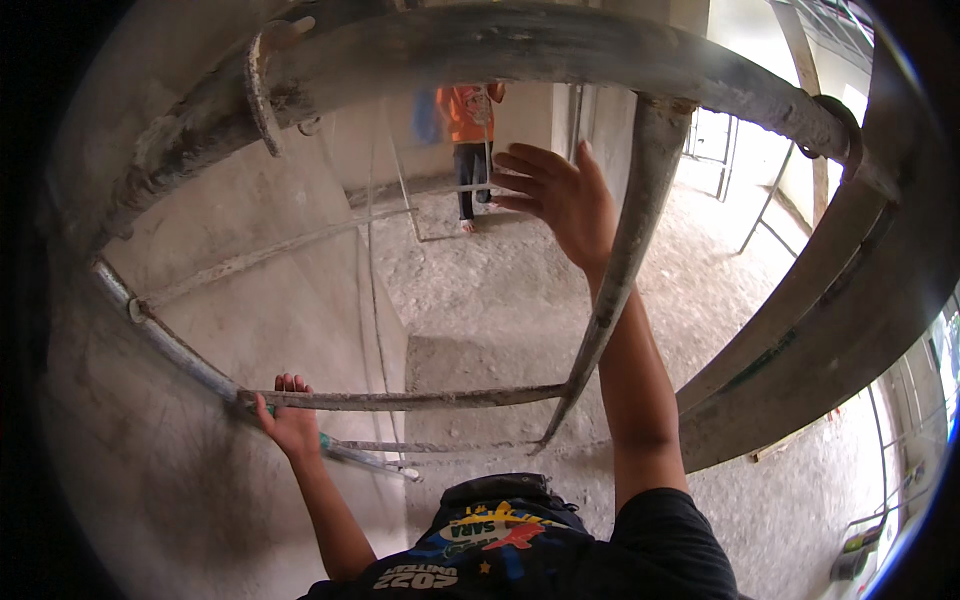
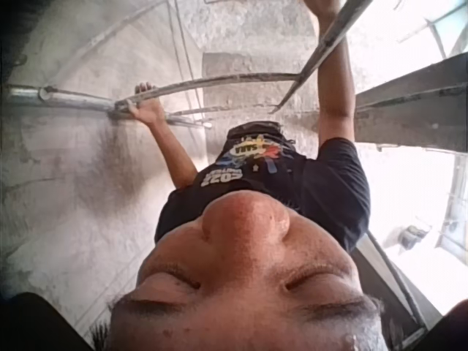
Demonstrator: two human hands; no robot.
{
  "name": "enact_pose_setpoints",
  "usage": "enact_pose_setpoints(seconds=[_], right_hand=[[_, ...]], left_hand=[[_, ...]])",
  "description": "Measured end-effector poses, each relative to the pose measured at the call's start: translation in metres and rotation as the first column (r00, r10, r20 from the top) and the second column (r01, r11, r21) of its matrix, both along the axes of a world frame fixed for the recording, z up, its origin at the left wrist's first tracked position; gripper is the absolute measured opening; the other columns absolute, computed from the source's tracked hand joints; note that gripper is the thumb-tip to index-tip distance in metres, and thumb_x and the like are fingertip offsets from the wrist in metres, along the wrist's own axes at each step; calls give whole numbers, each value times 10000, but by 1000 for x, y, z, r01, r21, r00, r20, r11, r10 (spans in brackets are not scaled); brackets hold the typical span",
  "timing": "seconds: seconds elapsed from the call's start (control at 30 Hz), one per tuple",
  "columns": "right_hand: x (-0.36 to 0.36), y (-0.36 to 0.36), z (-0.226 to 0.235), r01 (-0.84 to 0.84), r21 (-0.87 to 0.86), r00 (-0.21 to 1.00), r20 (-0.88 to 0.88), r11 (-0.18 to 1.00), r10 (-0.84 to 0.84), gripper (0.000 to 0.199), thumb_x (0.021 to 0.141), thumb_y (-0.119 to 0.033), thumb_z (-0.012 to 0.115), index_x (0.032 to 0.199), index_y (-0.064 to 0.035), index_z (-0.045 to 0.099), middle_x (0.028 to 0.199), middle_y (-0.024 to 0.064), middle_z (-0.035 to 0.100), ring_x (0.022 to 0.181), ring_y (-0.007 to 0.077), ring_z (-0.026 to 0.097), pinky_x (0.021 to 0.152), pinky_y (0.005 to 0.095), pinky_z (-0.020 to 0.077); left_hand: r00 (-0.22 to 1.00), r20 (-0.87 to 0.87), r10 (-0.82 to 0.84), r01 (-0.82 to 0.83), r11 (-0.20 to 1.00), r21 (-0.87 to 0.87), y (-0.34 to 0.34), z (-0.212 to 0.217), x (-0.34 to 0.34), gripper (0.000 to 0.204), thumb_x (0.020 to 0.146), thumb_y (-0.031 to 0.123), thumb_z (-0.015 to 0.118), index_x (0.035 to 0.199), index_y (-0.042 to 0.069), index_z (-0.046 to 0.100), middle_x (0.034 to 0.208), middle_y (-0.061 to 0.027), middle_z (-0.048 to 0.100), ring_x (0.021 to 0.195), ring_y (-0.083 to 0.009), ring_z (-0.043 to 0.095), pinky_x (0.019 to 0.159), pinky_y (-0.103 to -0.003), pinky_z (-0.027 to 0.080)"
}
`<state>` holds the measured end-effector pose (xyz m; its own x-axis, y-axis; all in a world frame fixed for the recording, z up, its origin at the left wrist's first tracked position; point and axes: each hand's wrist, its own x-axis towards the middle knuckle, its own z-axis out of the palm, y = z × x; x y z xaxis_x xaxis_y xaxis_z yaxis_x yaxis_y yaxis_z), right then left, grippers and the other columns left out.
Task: The person climbs a metal scaffolding structure inside a building under construction. They lift and position a perforated metal platform onto the scaffolding frame, securing it in place. The person then descends the structure and walks across the concrete floor.
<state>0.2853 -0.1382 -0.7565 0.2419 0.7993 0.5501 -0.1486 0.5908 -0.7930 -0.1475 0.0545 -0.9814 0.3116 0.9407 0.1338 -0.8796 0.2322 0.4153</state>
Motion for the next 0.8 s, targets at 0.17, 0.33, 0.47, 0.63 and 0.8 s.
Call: enact_pose_setpoints(seconds=[0.17,0.33,0.47,0.63,0.8], right_hand=[[-29,-81,-40,152,201,985,54,968,-166,903,954,-716,225,1359,53,468,1236,268,603,995,355,672,879,468,515],[-69,-106,-96,418,128,908,-28,899,-418,794,938,-668,438,1260,54,514,924,185,636,700,261,653,577,349,527],[-73,-103,-97,485,77,875,-58,871,-482,699,936,-673,448,1030,15,532,646,71,512,422,123,431,374,256,332],[-79,-97,-94,547,70,837,-45,834,-545,637,911,-701,463,920,-64,489,585,-3,384,391,71,279,323,238,218],[-86,-97,-86,608,41,794,-34,793,-607,687,874,-743,481,839,-57,458,519,-8,362,357,62,276,308,238,213]], left_hand=[[995,36,94,-90,992,-92,14,0,9,460,923,460,613,1127,50,576,1040,-57,621,990,-219,585,897,-381,456],[961,265,80,-52,992,-113,18,20,21,371,948,383,603,1029,22,595,945,-81,631,920,-233,602,862,-385,484],[844,499,-199,151,979,136,23,19,22,365,992,364,549,745,99,501,655,-11,502,609,-138,511,613,-299,471],[852,500,-157,144,987,66,29,12,19,456,1022,249,469,591,169,344,483,46,314,392,-72,301,402,-245,337],[879,465,-103,96,995,38,30,11,18,468,1008,196,470,569,175,307,488,45,297,389,-64,295,382,-239,349]])
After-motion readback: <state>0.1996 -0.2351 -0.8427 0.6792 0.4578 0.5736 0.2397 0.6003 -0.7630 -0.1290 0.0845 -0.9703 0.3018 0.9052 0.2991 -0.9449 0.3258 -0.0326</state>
